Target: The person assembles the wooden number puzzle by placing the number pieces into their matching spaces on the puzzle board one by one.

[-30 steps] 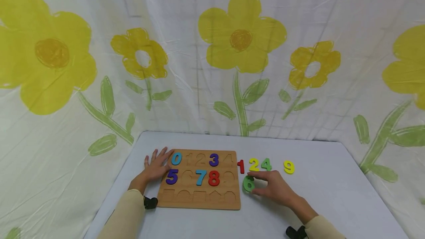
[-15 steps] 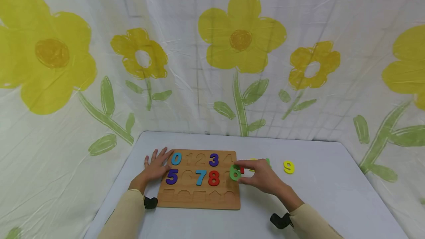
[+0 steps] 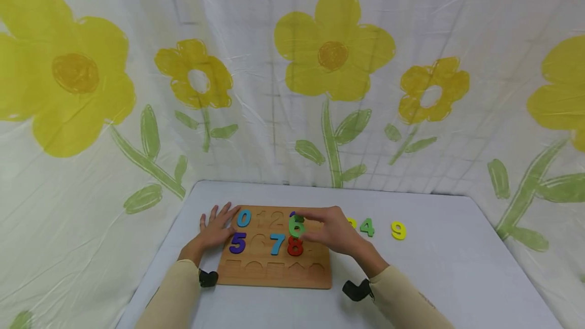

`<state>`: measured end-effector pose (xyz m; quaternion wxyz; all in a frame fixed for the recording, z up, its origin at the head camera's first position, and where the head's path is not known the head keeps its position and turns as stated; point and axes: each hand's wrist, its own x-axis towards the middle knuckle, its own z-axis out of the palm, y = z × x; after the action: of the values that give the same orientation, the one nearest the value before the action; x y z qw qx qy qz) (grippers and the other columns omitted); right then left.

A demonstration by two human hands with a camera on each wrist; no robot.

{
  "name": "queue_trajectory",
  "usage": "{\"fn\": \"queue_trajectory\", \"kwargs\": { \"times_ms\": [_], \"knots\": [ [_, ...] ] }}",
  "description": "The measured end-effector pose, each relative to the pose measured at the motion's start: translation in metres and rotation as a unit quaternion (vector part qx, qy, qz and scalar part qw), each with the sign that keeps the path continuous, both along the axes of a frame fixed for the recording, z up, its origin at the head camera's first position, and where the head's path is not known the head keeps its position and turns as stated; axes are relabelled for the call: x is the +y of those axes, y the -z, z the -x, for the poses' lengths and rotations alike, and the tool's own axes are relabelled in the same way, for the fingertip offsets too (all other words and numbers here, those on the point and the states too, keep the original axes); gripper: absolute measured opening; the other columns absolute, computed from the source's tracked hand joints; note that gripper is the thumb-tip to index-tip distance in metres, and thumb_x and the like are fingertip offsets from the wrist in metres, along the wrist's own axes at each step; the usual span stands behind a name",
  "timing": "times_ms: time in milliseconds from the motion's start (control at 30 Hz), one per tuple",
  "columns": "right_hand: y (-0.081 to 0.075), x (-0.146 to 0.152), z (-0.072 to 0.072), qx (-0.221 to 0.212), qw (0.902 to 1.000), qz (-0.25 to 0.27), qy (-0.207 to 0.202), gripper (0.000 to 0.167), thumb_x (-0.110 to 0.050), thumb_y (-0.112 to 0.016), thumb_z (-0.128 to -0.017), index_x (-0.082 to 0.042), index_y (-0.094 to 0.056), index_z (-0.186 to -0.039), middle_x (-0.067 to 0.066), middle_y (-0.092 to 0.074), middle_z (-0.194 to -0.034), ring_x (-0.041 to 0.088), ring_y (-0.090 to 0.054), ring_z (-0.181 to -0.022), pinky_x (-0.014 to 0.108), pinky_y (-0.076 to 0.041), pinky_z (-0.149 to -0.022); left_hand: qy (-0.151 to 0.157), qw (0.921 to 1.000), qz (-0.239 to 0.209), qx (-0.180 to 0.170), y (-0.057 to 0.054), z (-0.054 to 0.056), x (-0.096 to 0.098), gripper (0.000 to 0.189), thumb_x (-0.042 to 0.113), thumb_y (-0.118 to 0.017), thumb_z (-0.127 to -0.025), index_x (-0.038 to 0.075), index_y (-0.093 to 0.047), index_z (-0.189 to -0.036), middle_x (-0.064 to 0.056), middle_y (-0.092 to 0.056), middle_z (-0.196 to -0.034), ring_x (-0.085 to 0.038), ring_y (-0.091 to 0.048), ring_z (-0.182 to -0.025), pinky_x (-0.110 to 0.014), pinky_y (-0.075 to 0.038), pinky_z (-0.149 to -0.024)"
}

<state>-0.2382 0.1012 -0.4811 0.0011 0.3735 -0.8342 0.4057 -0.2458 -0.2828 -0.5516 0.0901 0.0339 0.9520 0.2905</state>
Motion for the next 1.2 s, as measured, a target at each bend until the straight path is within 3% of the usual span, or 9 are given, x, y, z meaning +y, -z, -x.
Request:
{"fn": "queue_trajectory", "kwargs": {
  "times_ms": [233,433,567,733,967,1200],
  "knots": [
    [0.001,-0.032,0.0,-0.025,0.9996,-0.006,-0.005,0.054,-0.026,-0.09,-0.092,-0.02,-0.074,-0.144,-0.009,-0.077,-0.138,0.015,-0.075,-0.126,0.048,-0.061,-0.106,-0.002,1.0,0.0,0.001,0.0,-0.001,0.0,0.074,0.019,-0.059,-0.1,0.011,-0.037,-0.171,-0.026,-0.016,-0.182,-0.059,0.004,-0.166,-0.081,0.014,-0.124],
    [0.008,-0.055,-0.001,-0.045,0.9987,-0.018,-0.017,0.052,-0.031,-0.087,-0.095,-0.022,-0.073,-0.144,-0.009,-0.077,-0.137,0.026,-0.075,-0.127,0.041,-0.062,-0.104,-0.001,1.0,0.002,0.001,0.001,-0.001,-0.001,0.074,0.019,-0.059,-0.1,0.012,-0.037,-0.171,-0.026,-0.016,-0.182,-0.059,0.005,-0.166,-0.081,0.014,-0.124],
    [0.016,-0.068,0.0,-0.043,0.9983,-0.033,-0.022,0.05,-0.032,-0.087,-0.095,-0.021,-0.074,-0.142,-0.005,-0.079,-0.134,0.031,-0.075,-0.128,0.045,-0.061,-0.105,-0.001,1.0,0.001,0.006,0.001,0.0,-0.001,0.074,0.019,-0.06,-0.099,0.012,-0.039,-0.17,-0.027,-0.017,-0.181,-0.06,0.003,-0.165,-0.082,0.013,-0.124],
    [0.022,-0.08,0.0,-0.07,0.9959,-0.055,-0.018,0.051,-0.032,-0.087,-0.096,-0.02,-0.073,-0.144,-0.007,-0.077,-0.138,0.027,-0.073,-0.131,0.048,-0.06,-0.108,0.0,1.0,0.0,0.004,0.0,0.0,0.0,0.074,0.02,-0.06,-0.099,0.012,-0.039,-0.17,-0.026,-0.017,-0.181,-0.059,0.003,-0.166,-0.081,0.013,-0.124],
    [0.037,-0.094,0.003,-0.069,0.9951,-0.065,-0.029,0.055,-0.031,-0.088,-0.094,-0.017,-0.073,-0.145,-0.01,-0.077,-0.137,0.016,-0.074,-0.128,0.033,-0.061,-0.105,0.0,1.0,0.0,-0.003,0.001,0.001,0.001,0.074,0.019,-0.06,-0.1,0.012,-0.038,-0.17,-0.025,-0.016,-0.182,-0.059,0.004,-0.166,-0.08,0.014,-0.124],
    [0.053,-0.106,0.006,-0.062,0.9942,-0.084,-0.025,0.057,-0.03,-0.09,-0.093,-0.017,-0.073,-0.146,-0.011,-0.075,-0.14,0.011,-0.072,-0.127,0.032,-0.06,-0.105,0.0,1.0,0.003,-0.003,0.002,0.001,0.0,0.074,0.02,-0.06,-0.1,0.013,-0.038,-0.171,-0.025,-0.016,-0.182,-0.059,0.004,-0.166,-0.081,0.013,-0.124]
  ]
}}
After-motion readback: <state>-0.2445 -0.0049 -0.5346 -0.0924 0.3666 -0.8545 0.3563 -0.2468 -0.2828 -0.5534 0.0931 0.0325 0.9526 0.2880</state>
